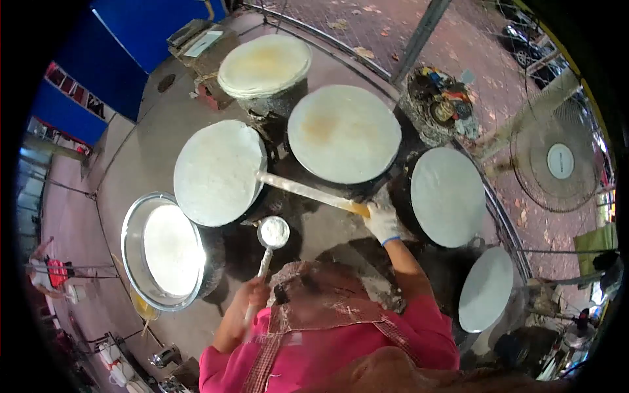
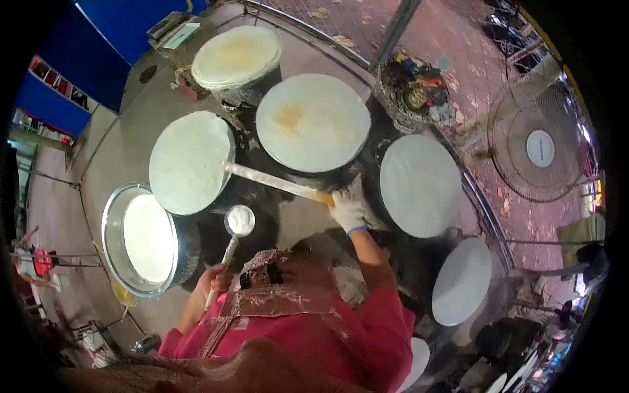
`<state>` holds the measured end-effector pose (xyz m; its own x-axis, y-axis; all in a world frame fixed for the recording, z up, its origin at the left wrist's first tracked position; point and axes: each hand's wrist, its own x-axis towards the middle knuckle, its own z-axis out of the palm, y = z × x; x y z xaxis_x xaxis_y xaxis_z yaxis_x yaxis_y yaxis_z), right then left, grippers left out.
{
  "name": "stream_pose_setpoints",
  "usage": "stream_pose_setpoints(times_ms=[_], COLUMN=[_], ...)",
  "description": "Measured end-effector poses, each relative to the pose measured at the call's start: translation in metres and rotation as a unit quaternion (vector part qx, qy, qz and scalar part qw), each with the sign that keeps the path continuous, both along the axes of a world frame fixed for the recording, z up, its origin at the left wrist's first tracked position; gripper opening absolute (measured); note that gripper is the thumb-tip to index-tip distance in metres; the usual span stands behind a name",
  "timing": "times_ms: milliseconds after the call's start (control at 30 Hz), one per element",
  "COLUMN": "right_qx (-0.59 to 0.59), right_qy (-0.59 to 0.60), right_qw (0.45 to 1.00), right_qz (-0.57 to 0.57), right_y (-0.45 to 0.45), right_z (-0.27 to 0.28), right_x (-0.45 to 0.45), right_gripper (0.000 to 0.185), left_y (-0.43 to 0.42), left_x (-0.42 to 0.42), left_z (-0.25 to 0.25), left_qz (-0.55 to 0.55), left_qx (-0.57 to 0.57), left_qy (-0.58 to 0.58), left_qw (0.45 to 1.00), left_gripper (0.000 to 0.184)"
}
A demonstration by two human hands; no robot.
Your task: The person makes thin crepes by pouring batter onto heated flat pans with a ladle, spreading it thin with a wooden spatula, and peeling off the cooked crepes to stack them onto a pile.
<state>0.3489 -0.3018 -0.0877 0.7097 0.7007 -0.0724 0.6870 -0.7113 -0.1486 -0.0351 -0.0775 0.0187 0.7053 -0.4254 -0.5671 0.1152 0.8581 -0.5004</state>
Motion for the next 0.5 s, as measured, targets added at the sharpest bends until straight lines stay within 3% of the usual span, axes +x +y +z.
stream_pose_setpoints(times_ms=[67, 167, 200, 267, 300, 333, 433, 500], right_qx=[-0.003, -0.044, 0.01, -0.069, -0.066, -0.1, -0.119, -0.075], right_qy=[-0.102, 0.042, 0.017, -0.016, -0.013, -0.006, -0.05, -0.077], right_qw=[0.992, 0.994, 0.989, 0.979, 0.975, 0.97, 0.969, 0.978], right_qz=[0.08, 0.092, 0.143, 0.19, 0.211, 0.22, 0.21, 0.177], right_y=[0.039, 0.076, 0.08, 0.091, 0.094, 0.099, 0.111, 0.123], right_z=[0.037, 0.061, 0.051, 0.06, 0.061, 0.065, 0.084, 0.111], right_x=[0.024, 0.049, 0.06, 0.071, 0.075, 0.079, 0.086, 0.102], right_gripper=[0.04, 0.046, 0.05, 0.05, 0.043, 0.034, 0.029, 0.027], left_y=[-0.006, -0.013, -0.016, -0.018, -0.018, -0.016, -0.017, -0.014], left_x=[-0.019, -0.052, -0.062, -0.076, -0.084, -0.091, -0.12, -0.122], left_z=[0.009, 0.016, 0.021, 0.028, 0.027, 0.025, 0.013, 0.016], left_qz=[0.006, 0.028, 0.048, 0.094, 0.093, 0.117, 0.166, 0.169], left_qx=[0.042, -0.01, 0.01, 0.048, 0.112, 0.086, 0.026, 0.09], left_qy=[0.063, -0.035, -0.014, 0.024, 0.028, 0.025, 0.041, 0.073], left_qw=[0.997, 0.999, 0.999, 0.994, 0.989, 0.989, 0.985, 0.979], left_gripper=[0.04, 0.03, 0.024, 0.016, 0.017, 0.016, 0.016, 0.015])
